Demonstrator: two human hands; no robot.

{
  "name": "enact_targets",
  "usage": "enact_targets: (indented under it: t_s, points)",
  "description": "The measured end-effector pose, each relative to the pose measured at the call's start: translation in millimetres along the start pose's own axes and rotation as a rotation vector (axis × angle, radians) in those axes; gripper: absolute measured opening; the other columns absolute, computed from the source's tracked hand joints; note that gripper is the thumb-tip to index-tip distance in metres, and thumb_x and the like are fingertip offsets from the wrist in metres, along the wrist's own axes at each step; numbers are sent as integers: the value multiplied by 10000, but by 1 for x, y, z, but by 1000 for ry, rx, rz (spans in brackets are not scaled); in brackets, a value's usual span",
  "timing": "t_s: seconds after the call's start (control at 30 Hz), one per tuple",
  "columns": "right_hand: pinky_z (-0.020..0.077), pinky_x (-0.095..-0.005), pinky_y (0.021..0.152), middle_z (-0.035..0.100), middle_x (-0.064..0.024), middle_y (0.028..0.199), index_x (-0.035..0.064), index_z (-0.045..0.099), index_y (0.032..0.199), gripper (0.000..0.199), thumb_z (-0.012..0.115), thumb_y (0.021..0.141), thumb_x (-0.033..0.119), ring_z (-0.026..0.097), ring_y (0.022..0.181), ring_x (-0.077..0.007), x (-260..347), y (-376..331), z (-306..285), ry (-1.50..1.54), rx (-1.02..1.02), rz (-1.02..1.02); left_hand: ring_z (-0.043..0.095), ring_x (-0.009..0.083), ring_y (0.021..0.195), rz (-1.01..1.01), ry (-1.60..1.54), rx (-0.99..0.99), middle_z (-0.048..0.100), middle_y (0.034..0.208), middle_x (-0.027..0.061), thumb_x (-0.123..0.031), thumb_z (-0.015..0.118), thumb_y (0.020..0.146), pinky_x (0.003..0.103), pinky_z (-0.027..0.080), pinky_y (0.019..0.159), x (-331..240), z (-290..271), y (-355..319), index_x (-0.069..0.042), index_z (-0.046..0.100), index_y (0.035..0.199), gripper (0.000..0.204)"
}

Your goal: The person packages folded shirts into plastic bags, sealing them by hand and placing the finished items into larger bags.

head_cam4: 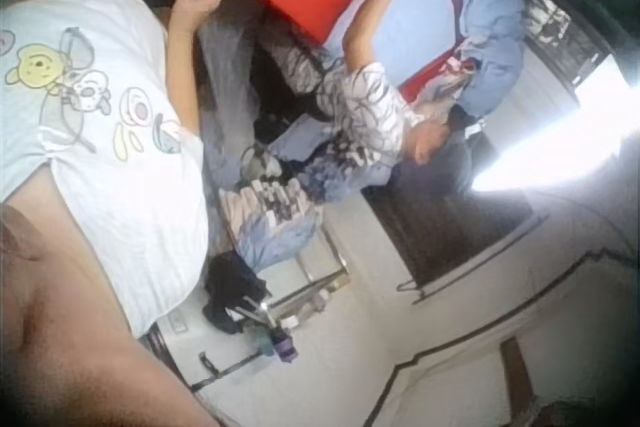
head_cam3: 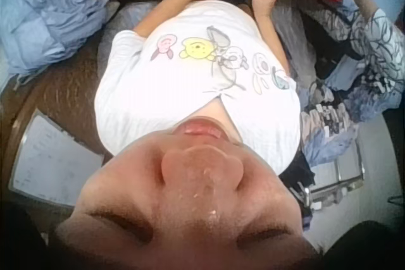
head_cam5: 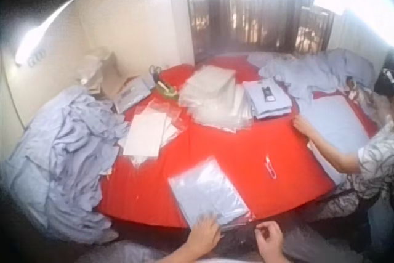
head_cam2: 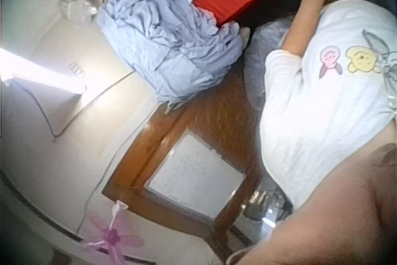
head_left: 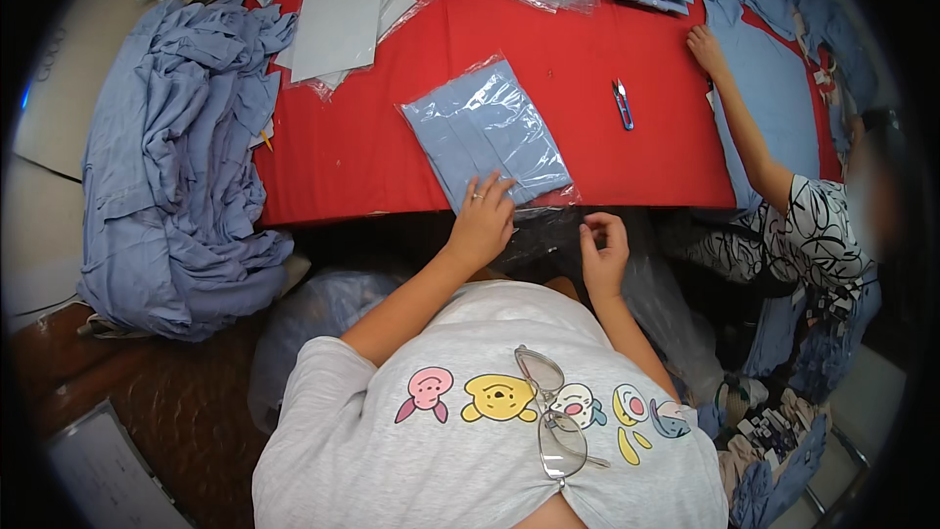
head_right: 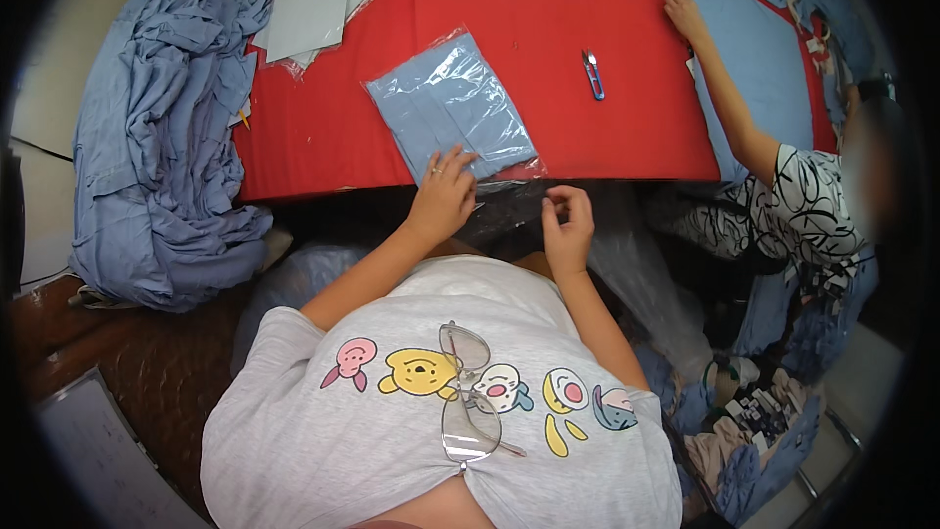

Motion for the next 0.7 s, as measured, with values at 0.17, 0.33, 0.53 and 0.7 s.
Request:
enact_targets:
  t_s: [0.17, 0.33, 0.53, 0.7]
  points:
    - [576, -423, 844, 727, -156, 1054, 34, 744, 1165, 360, 666, 829, -71, 712, 963, -348, 16, -1, 35, -252, 398, -500, 596, 405, 1244, -168, -362, -106, 644, 1319, 136, -75, 731, 871, 513, 462, 1074, -3, -40, 17, -37, 601, 963, 164]
    - [561, -373, 746, 740, -140, 1019, 25, 734, 1273, 321, 628, 970, 30, 696, 798, -271, 2, 30, 88, -157, 219, -84, 611, 364, 1138, -43, -392, -90, 646, 1259, 130, -102, 739, 899, 455, 492, 964, -11, -50, 19, -39, 623, 993, 162]
    - [478, -289, 624, 681, -45, 755, 2, 759, 1228, 288, 699, 999, 167, 605, 684, -108, -21, 63, 111, 202, 292, 486, 599, 370, 1111, -224, -284, -117, 596, 1187, 147, -72, 724, 895, 458, 485, 952, 2, -38, 17, -35, 602, 1058, 207]
    - [405, -252, 551, 606, 4, 689, -13, 762, 1108, 220, 763, 944, 134, 523, 612, -51, -38, 63, 126, 170, 435, 439, 572, 404, 1107, -341, -217, -80, 535, 1092, 173, 1, 690, 862, 495, 473, 958, 44, -15, 13, -28, 552, 1089, 267]
Point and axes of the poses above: each hand's wrist, its own y-axis towards the middle knuckle, its own z-axis out of the palm, x = y × z, the point moved 3 cm from there along y, towards the middle knuckle
